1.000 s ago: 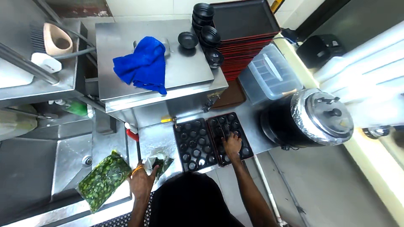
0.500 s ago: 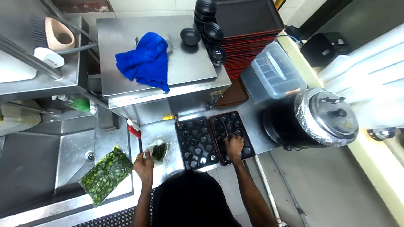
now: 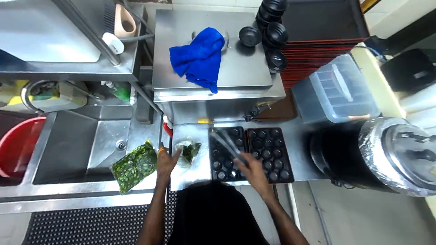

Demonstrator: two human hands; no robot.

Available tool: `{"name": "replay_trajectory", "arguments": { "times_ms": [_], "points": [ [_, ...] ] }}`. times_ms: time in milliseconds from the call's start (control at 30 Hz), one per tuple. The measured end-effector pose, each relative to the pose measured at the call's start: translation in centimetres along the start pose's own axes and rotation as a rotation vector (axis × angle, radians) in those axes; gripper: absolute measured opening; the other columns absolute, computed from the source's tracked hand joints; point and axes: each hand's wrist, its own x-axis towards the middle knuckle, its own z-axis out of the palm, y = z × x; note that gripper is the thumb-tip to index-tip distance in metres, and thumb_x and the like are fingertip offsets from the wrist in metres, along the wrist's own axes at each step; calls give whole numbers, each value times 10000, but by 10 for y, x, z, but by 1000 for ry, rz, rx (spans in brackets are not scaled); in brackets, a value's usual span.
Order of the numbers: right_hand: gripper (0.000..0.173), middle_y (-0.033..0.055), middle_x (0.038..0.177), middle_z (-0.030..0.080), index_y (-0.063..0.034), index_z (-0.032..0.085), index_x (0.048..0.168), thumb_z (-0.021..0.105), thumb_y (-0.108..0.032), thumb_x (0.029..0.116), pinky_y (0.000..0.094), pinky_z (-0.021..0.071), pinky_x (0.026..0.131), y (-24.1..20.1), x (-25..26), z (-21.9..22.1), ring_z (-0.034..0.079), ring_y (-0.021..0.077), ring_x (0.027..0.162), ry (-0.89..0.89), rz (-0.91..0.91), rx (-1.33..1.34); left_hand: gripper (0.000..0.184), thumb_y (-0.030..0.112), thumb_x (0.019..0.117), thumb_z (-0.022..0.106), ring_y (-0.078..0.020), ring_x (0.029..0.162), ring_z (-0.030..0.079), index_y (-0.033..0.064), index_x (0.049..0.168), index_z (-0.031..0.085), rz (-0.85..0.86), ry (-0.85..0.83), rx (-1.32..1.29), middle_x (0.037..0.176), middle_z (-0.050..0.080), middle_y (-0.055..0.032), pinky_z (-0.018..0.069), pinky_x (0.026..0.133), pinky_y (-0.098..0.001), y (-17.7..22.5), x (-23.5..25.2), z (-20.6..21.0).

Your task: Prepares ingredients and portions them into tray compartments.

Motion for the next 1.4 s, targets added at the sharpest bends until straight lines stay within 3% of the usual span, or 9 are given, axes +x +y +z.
{"name": "replay_trajectory", "arguments": {
  "times_ms": [67, 167, 300, 400, 600, 733, 1100, 1267, 1400],
  "points": [
    [454, 88, 1274, 704, -151, 666, 1381, 588, -431, 1032, 460, 569, 987, -37, 1, 24, 700, 230, 1112, -179, -75, -162, 835, 437, 862, 790, -378, 1123, 653, -19, 1473, 451, 11, -44, 55, 1329, 609, -245, 520, 983, -568, 7, 0, 10],
    [394, 108, 1258, 691, -194, 664, 1371, 512, -386, 1063, 542, 588, 868, -70, 10, 63, 714, 326, 1031, -344, -62, -445, 635, 61, 811, 714, -333, 951, 662, 18, 1404, 491, 132, 53, 17, 1097, 660, -174, 559, 837, -521, 4, -2, 22],
    [342, 193, 1322, 633, -92, 632, 1353, 474, -210, 1073, 569, 573, 838, -101, 24, 96, 692, 412, 1025, -469, -15, -633, 644, -68, 733, 644, -290, 911, 631, 3, 1353, 487, 301, 54, -111, 1092, 632, -149, 549, 771, -456, -4, -8, 26],
    [346, 240, 1369, 578, -9, 593, 1347, 476, -38, 1022, 553, 586, 810, -109, 35, 121, 692, 424, 1001, -503, -3, -706, 621, -75, 728, 636, -251, 866, 623, 18, 1327, 502, 330, 47, -142, 1101, 630, -130, 543, 737, -416, -13, -5, 26],
    [342, 224, 1256, 668, -41, 650, 1277, 505, -274, 1072, 582, 563, 874, -87, 42, 121, 684, 419, 1087, -486, 127, -610, 551, -57, 752, 658, -220, 806, 633, 28, 1286, 552, 300, 112, -150, 1051, 661, -102, 543, 708, -402, -16, -8, 22],
    [332, 198, 1167, 714, -82, 690, 1211, 481, -299, 1074, 578, 556, 877, -76, 47, 114, 693, 394, 1087, -457, 180, -623, 514, -51, 767, 666, -197, 779, 634, 20, 1265, 560, 276, 183, -204, 1047, 673, -92, 539, 683, -378, -9, -13, 34],
    [327, 42, 1054, 775, -290, 759, 1228, 546, -450, 1039, 547, 565, 864, -35, 25, 47, 730, 267, 987, -297, 150, -332, 518, -71, 826, 672, -171, 820, 616, -65, 1309, 486, -25, 315, -835, 1038, 640, -141, 537, 695, -309, 10, -17, 77],
    [291, -1, 1026, 793, -153, 788, 1180, 676, -352, 1000, 383, 608, 914, 8, 19, 22, 744, 91, 949, -158, 123, 171, 686, 199, 848, 837, -185, 838, 638, -32, 1386, 478, -30, 136, -677, 1091, 662, -137, 547, 725, -339, 10, -13, 55],
    [279, 33, 1017, 790, -149, 790, 1174, 668, -338, 1009, 470, 586, 888, 35, 38, 14, 743, 168, 933, -32, 268, 73, 755, 257, 851, 843, -181, 989, 671, -26, 1423, 437, 23, 121, -666, 1192, 649, -151, 578, 806, -328, 2, -11, 40]
  ]
}}
